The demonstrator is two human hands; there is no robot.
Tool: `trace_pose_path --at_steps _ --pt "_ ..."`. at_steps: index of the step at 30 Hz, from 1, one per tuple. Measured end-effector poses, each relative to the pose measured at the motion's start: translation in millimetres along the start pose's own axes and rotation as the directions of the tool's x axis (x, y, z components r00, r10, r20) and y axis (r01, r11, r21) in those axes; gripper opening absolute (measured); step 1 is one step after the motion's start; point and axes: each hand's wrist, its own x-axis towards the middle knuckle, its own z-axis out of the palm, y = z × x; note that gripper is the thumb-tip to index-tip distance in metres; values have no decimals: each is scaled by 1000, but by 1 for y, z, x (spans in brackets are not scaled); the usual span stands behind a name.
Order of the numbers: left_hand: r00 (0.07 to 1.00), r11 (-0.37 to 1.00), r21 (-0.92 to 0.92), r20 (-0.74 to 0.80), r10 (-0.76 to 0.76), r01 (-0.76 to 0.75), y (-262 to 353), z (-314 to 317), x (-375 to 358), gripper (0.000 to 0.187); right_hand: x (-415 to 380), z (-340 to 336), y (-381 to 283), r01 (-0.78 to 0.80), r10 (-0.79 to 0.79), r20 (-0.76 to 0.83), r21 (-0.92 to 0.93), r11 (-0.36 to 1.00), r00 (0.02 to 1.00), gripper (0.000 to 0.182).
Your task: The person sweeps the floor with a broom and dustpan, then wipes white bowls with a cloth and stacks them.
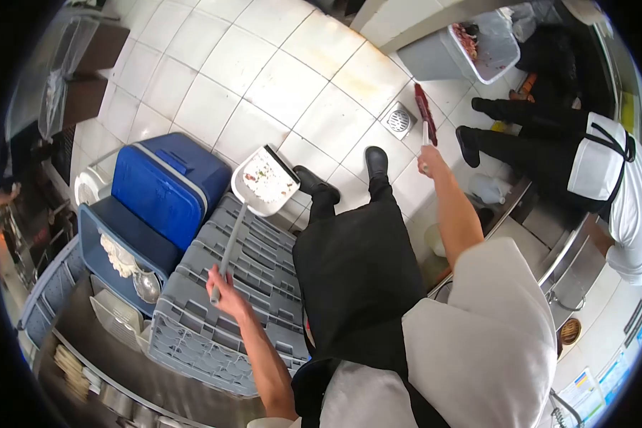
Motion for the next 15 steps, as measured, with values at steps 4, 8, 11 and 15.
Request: trace_pose_path --at_steps 4,8,11,15 --pt "999 999 -33 -34 -19 18 -8 41 35 38 57 -14 -135 143 -163 217 106 984 962 16" --pt "990 996 -85 -141 4 -16 12 76 63 37 91 -53 -337 -522 69 536 775 357 842 16" --pt "982 989 -140 -186 29 -55 20 88 82 41 115 -117 -378 -741 -81 771 569 -356 632 19" --pt "976 999 -34 -219 -7 0 17 98 100 46 126 -223 -323 -734 -180 740 544 -406 648 28"
